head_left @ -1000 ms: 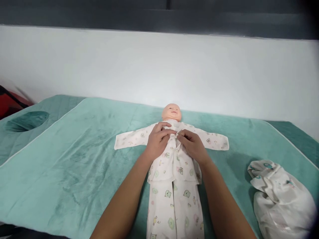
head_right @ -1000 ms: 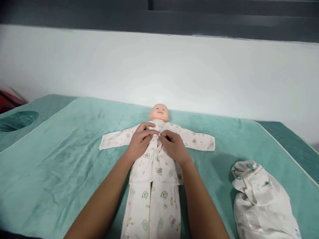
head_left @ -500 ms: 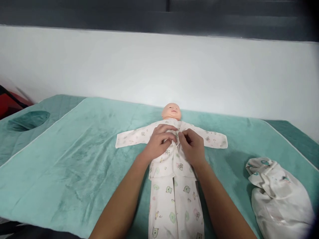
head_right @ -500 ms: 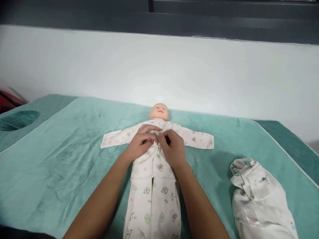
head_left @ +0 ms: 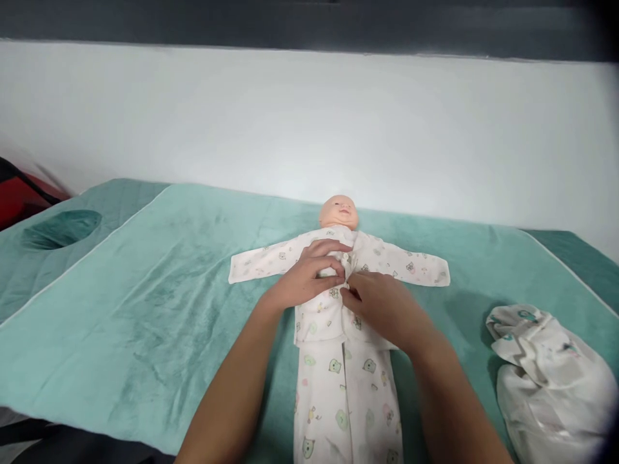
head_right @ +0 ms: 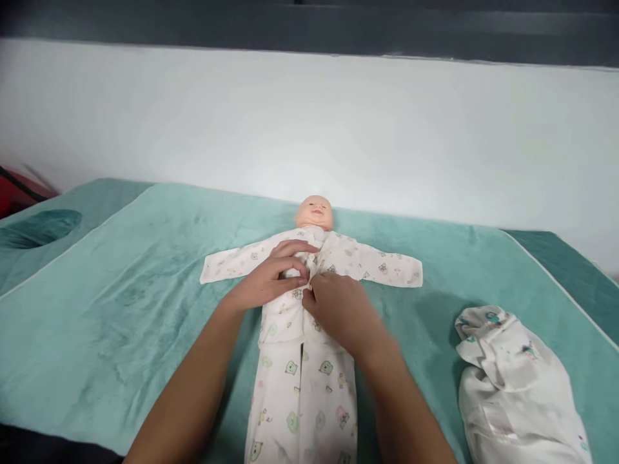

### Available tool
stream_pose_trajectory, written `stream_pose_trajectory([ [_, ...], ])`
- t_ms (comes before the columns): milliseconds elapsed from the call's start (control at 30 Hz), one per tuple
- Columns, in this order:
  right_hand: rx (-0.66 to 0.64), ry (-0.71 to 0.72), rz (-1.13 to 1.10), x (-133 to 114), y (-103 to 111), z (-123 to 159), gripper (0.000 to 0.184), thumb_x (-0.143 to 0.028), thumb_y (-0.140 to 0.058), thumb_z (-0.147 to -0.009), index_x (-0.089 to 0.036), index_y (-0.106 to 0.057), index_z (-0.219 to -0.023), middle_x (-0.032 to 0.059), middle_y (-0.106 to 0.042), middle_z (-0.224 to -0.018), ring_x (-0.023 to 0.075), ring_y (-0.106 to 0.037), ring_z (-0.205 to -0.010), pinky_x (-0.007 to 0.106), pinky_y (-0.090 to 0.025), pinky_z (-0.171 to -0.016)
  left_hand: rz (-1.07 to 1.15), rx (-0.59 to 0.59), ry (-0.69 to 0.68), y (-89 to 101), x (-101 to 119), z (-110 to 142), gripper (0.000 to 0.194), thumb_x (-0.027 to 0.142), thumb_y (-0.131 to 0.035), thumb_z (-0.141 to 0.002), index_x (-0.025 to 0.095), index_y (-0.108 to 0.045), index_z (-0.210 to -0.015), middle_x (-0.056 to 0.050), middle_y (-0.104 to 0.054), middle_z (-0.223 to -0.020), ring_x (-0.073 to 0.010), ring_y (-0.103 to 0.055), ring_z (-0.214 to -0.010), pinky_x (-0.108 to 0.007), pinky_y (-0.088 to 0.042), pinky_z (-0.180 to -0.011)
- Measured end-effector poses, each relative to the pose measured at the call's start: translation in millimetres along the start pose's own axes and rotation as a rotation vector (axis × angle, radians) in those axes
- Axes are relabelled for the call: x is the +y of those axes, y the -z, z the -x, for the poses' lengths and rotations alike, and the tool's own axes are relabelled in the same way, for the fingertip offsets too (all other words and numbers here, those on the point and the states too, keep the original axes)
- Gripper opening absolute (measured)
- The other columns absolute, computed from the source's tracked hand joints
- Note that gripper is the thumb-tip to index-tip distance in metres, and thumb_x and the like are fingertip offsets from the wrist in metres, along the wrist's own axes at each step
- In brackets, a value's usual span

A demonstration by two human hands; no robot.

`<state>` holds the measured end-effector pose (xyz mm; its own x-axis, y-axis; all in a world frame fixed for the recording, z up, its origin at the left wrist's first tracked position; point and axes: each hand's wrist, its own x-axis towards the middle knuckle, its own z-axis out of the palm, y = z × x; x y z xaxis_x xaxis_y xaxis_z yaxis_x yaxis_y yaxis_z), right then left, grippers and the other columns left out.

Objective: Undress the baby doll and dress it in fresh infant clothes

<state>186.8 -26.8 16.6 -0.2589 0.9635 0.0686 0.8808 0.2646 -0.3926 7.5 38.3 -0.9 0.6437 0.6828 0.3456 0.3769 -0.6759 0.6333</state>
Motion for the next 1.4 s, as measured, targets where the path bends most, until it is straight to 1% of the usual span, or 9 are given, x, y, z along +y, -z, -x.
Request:
stream_pose_trajectory([
  [167,-0.156,0.163,-0.244,22.8,11.9,-5.5,0.038,-0.033,-0.047,-0.092,-0.02,-0.036,-0.058,-0.003,-0.04,-0.055,0.0118,-0.034,-0.052,0.029,-0.022,-0.052,0.036,0.01,-0.003,-1.5,-2.1,-0.4,0.011,0.023,-0.059,-0.091,0.026,-0.067,-0.083,-0.001,-0.058,-0.137,-0.0231,-0.044,-0.134,-0.044,-0.04,-0.11],
  [333,-0.29,0.139,-0.573,40.9,14.6,-12.1,0.027,-0.034,-0.048,-0.089,-0.021,-0.045,-0.065,-0.0052,-0.037,-0.06,0.0103,-0.031,-0.054,0.026,-0.026,-0.051,0.098,-0.016,0.009,-2.7,-3.4,-0.6,0.012,0.026,-0.057,-0.092,0.026,-0.068,-0.086,0.0,-0.055,-0.14,-0.0227,-0.041,-0.136,-0.044,-0.036,-0.112],
  [467,-0.212,0.089,-0.629,44.3,8.8,-15.3,0.019,-0.033,-0.051,-0.087,-0.021,-0.056,-0.073,-0.0048,-0.041,-0.063,0.0106,-0.034,-0.058,0.025,-0.026,-0.053,0.103,-0.024,0.022,-2.3,-5.2,-0.2,0.014,0.028,-0.059,-0.092,0.028,-0.073,-0.09,-0.001,-0.054,-0.141,-0.0247,-0.04,-0.138,-0.046,-0.034,-0.115],
  [733,-0.047,-0.036,-0.704,43.8,-3.3,-24.9,0.018,-0.031,-0.053,-0.083,-0.019,-0.058,-0.07,-0.0039,-0.047,-0.066,0.0114,-0.038,-0.063,0.026,-0.028,-0.057,0.166,-0.005,0.0,-6.1,-7.1,-2.2,0.013,0.031,-0.062,-0.09,0.029,-0.074,-0.088,0.0,-0.058,-0.137,-0.0249,-0.041,-0.137,-0.047,-0.026,-0.119],
  [900,-0.108,0.032,-0.954,58.9,-2.6,-23.5,0.018,-0.034,-0.061,-0.082,-0.018,-0.062,-0.073,-0.0014,-0.053,-0.072,0.013,-0.045,-0.068,0.027,-0.034,-0.064,0.468,-0.032,0.046,5.9,-9.4,3.1,0.017,0.034,-0.059,-0.091,0.022,-0.068,-0.083,-0.006,-0.054,-0.143,-0.0288,-0.042,-0.136,-0.047,-0.034,-0.112],
  [1000,-0.08,0.021,-1.167,82.2,1.8,-15.5,0.015,-0.032,-0.069,-0.074,-0.019,-0.062,-0.072,0.0001,-0.056,-0.074,0.015,-0.05,-0.069,0.028,-0.038,-0.064,0.794,0.126,0.072,14.8,-16.4,8.9,0.017,0.033,-0.061,-0.087,0.019,-0.065,-0.081,-0.009,-0.052,-0.144,-0.0332,-0.042,-0.137,-0.049,-0.035,-0.11],
  [1167,0.233,-0.07,-1.515,122.0,16.2,-3.3,0.015,-0.032,-0.064,-0.068,-0.021,-0.054,-0.065,-0.0021,-0.049,-0.057,0.0129,-0.043,-0.049,0.026,-0.032,-0.047,1.098,0.584,0.164,22.7,-33.2,13.0,0.013,0.031,-0.065,-0.078,0.019,-0.063,-0.081,-0.007,-0.054,-0.143,-0.0304,-0.042,-0.139,-0.046,-0.039,-0.11],
  [1300,0.606,0.044,-1.721,137.1,27.2,-3.1,0.031,-0.033,-0.057,-0.073,-0.021,-0.033,-0.057,-0.006,-0.028,-0.054,0.0088,-0.031,-0.046,0.023,-0.031,-0.045,0.998,0.881,0.312,20.2,-47.1,9.5,0.018,0.038,-0.063,-0.081,0.02,-0.06,-0.084,-0.007,-0.057,-0.139,-0.0268,-0.049,-0.132,-0.044,-0.045,-0.105],
  [1400,0.779,-0.004,-1.795,143.2,28.7,-6.7,0.031,-0.029,-0.053,-0.077,-0.021,-0.028,-0.06,-0.0083,-0.018,-0.055,0.0072,-0.019,-0.044,0.02,-0.024,-0.042,0.718,0.919,0.366,11.0,-48.9,4.9,0.024,0.042,-0.061,-0.083,0.022,-0.062,-0.096,-0.007,-0.06,-0.135,-0.0245,-0.054,-0.127,-0.041,-0.045,-0.104],
])
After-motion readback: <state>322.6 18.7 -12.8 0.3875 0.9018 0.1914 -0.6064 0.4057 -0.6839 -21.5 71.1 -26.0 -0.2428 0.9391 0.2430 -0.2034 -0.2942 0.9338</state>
